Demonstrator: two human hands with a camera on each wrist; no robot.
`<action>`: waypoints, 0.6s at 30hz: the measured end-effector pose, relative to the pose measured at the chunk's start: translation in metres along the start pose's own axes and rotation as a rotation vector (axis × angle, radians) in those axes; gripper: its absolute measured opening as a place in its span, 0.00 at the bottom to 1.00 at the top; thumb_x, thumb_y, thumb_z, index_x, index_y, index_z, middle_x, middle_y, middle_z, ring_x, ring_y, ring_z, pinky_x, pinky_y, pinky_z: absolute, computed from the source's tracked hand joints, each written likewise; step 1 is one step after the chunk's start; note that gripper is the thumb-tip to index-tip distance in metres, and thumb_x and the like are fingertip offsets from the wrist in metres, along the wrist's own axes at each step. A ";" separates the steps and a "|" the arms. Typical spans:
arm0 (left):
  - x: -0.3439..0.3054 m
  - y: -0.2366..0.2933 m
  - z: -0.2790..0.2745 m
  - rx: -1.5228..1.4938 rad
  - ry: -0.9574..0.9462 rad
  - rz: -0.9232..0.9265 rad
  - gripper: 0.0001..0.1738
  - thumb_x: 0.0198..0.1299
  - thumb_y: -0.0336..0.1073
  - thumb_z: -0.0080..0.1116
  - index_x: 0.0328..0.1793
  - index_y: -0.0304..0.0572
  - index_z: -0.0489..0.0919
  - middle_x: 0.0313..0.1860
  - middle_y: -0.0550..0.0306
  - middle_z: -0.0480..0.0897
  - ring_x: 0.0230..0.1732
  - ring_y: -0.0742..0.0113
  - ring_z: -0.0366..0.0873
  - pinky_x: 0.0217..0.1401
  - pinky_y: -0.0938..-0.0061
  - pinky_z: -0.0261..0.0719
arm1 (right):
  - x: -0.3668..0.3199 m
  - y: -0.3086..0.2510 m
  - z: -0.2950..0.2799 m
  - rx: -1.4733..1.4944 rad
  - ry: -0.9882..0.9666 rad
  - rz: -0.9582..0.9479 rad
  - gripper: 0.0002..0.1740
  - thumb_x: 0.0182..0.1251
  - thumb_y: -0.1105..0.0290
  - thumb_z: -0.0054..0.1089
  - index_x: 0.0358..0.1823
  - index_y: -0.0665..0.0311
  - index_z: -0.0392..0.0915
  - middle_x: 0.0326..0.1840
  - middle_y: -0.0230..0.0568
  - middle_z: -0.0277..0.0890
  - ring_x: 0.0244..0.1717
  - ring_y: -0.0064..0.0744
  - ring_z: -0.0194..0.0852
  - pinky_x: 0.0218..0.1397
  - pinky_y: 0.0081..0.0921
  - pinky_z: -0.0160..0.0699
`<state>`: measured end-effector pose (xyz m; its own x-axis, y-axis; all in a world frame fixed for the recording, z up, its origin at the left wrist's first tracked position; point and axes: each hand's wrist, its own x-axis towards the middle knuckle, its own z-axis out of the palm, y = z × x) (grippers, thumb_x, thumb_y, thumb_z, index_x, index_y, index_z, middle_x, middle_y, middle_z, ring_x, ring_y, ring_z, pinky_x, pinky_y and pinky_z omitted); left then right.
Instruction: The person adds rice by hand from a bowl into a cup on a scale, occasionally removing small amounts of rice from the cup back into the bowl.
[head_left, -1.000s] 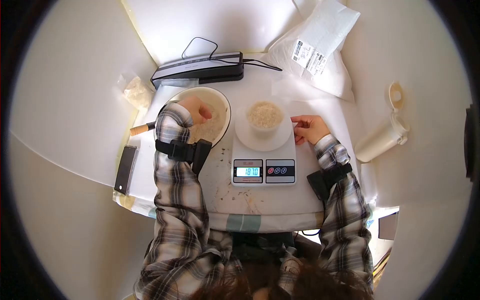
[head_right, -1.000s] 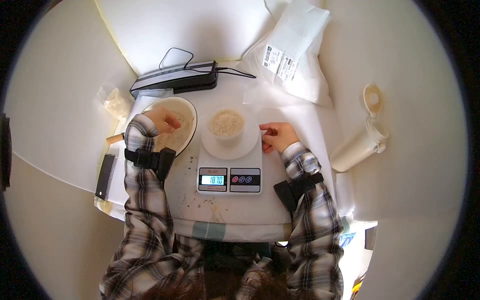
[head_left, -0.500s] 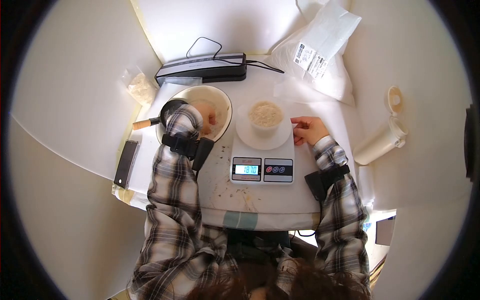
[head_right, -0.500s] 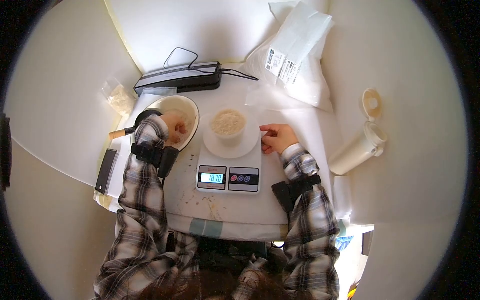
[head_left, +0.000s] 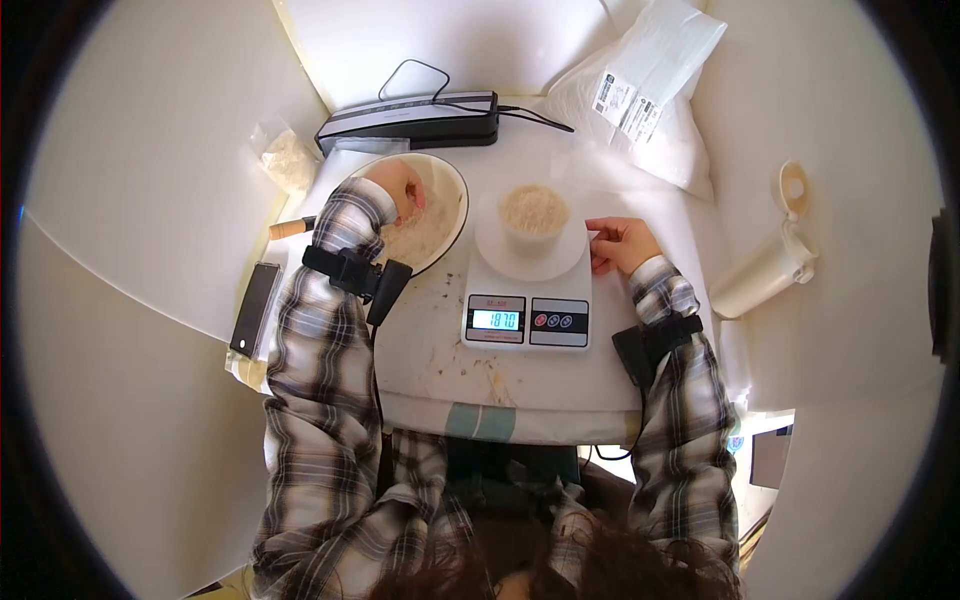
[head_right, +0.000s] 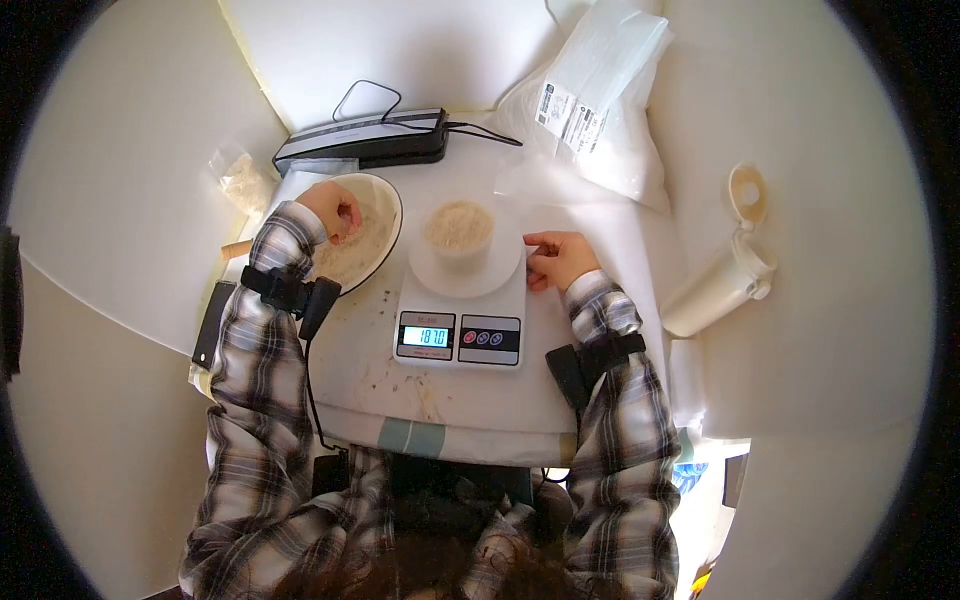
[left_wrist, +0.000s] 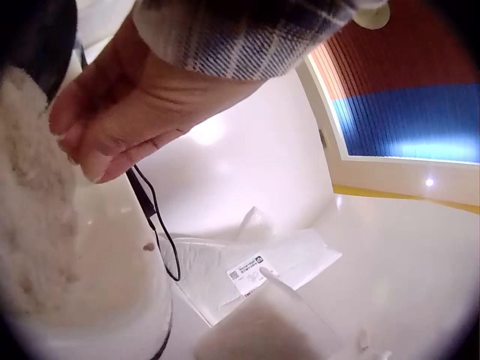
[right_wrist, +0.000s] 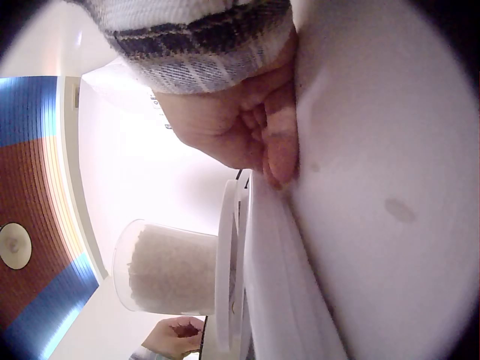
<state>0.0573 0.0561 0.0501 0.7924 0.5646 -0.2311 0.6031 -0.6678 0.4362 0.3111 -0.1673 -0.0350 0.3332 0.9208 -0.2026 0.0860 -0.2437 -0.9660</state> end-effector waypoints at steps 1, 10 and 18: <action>0.001 -0.004 0.000 -0.001 -0.001 -0.002 0.06 0.37 0.21 0.57 0.26 0.32 0.77 0.18 0.58 0.76 0.16 0.71 0.75 0.19 0.79 0.74 | 0.000 0.000 0.000 0.000 -0.002 0.001 0.19 0.53 0.81 0.47 0.49 0.73 0.68 0.27 0.42 0.74 0.23 0.28 0.75 0.26 0.22 0.79; -0.004 0.003 -0.020 -0.249 -0.170 -0.133 0.05 0.41 0.21 0.57 0.28 0.32 0.77 0.21 0.57 0.76 0.20 0.72 0.76 0.21 0.80 0.75 | 0.000 0.001 -0.001 0.022 -0.025 -0.009 0.19 0.53 0.81 0.48 0.49 0.74 0.67 0.27 0.41 0.73 0.23 0.29 0.75 0.26 0.22 0.79; -0.005 0.020 -0.036 -0.143 -0.151 -0.175 0.07 0.42 0.21 0.53 0.30 0.33 0.77 0.22 0.56 0.77 0.20 0.73 0.76 0.22 0.81 0.76 | 0.002 0.002 -0.002 0.025 -0.011 0.011 0.20 0.52 0.81 0.49 0.49 0.73 0.67 0.26 0.41 0.73 0.22 0.29 0.75 0.26 0.23 0.79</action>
<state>0.0623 0.0573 0.0912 0.6882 0.5793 -0.4367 0.7217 -0.4850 0.4940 0.3142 -0.1667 -0.0372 0.3237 0.9214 -0.2149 0.0592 -0.2464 -0.9674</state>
